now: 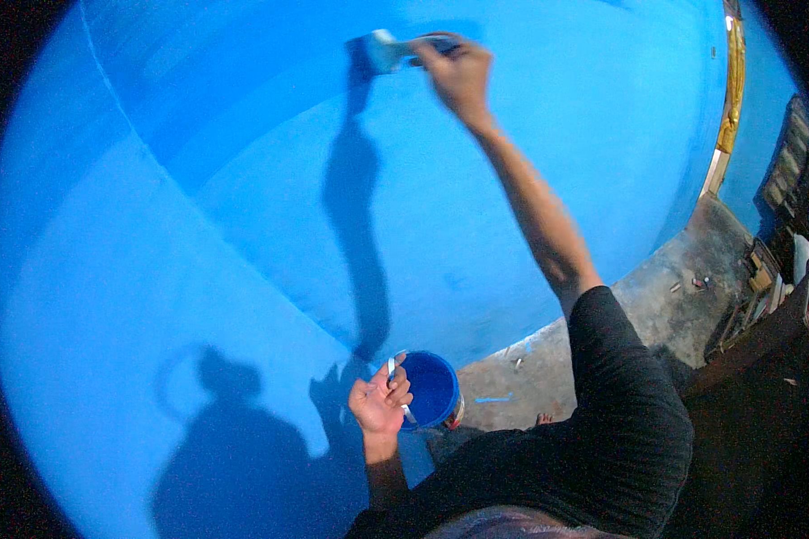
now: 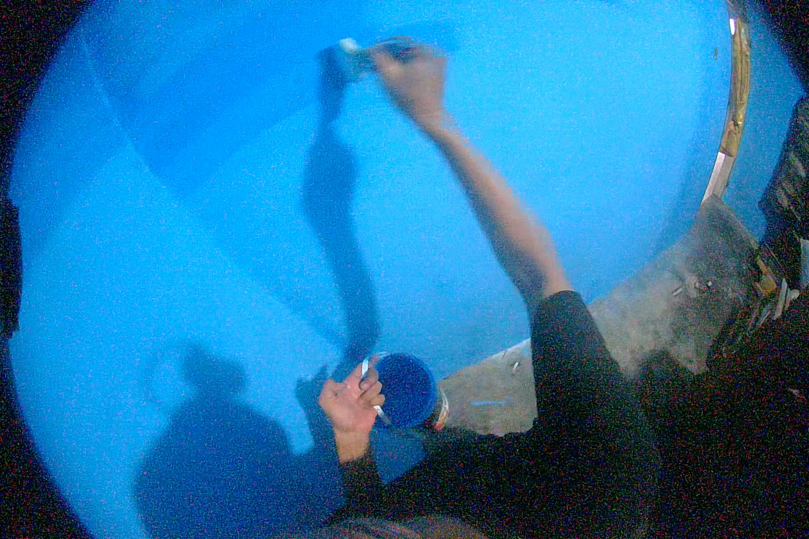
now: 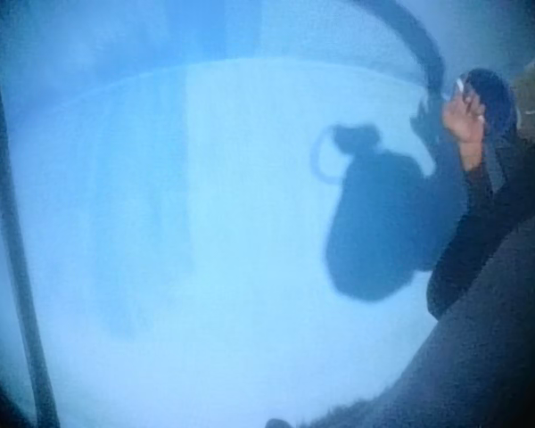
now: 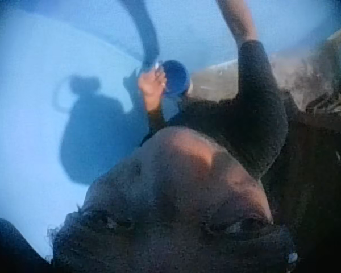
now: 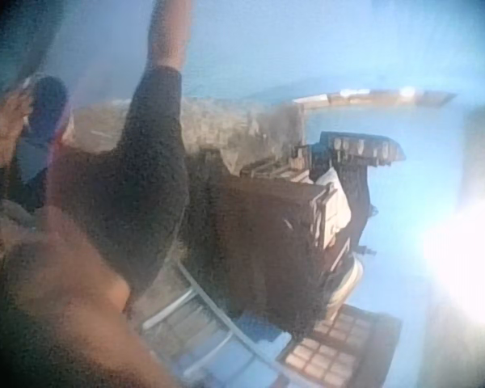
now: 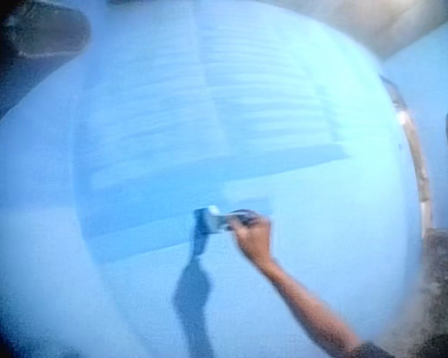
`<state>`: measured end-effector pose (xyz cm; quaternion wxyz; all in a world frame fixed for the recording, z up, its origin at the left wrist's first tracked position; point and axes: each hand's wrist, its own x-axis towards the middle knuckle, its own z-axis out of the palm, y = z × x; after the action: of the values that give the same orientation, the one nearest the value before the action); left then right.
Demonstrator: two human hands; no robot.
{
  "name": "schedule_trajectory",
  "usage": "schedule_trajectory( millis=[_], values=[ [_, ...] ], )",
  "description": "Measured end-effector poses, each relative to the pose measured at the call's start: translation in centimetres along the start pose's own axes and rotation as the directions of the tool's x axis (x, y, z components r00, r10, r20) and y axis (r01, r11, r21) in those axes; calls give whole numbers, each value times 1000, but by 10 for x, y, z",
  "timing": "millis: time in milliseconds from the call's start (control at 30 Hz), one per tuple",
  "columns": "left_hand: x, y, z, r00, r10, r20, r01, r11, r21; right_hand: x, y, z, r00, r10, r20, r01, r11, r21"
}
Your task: The person prepares blue paint by mixing it in a bucket while sitting on the floor, then stands and applies the paint to a wall using a brush. The person repeatedly dips the brush into the bucket and paints the wall surface.
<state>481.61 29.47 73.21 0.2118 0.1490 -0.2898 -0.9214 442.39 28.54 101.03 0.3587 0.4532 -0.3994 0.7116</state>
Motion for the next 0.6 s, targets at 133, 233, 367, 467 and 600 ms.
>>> schedule_trajectory(
  millis=[133,233,367,467,600],
  values=[
    [1,-3,4,999,13,48,-11,999,-40,49,66,-149,995,54,-85,-76,956,-284],
    [17,-10,7,996,5,87,-3,1000,-25,75,68,-231,842,-484,238,393,246,-886],
    [1,-8,-27,997,72,6,-72,997,-29,0,6,-81,992,4,-130,-27,983,-180],
    [25,-21,-35,992,6,130,3,997,-73,-15,-36,-24,998,55,-21,-47,964,261],
    [21,-20,-44,994,66,85,-69,997,35,-60,-74,108,963,151,222,-238,861,450]
  ],
)
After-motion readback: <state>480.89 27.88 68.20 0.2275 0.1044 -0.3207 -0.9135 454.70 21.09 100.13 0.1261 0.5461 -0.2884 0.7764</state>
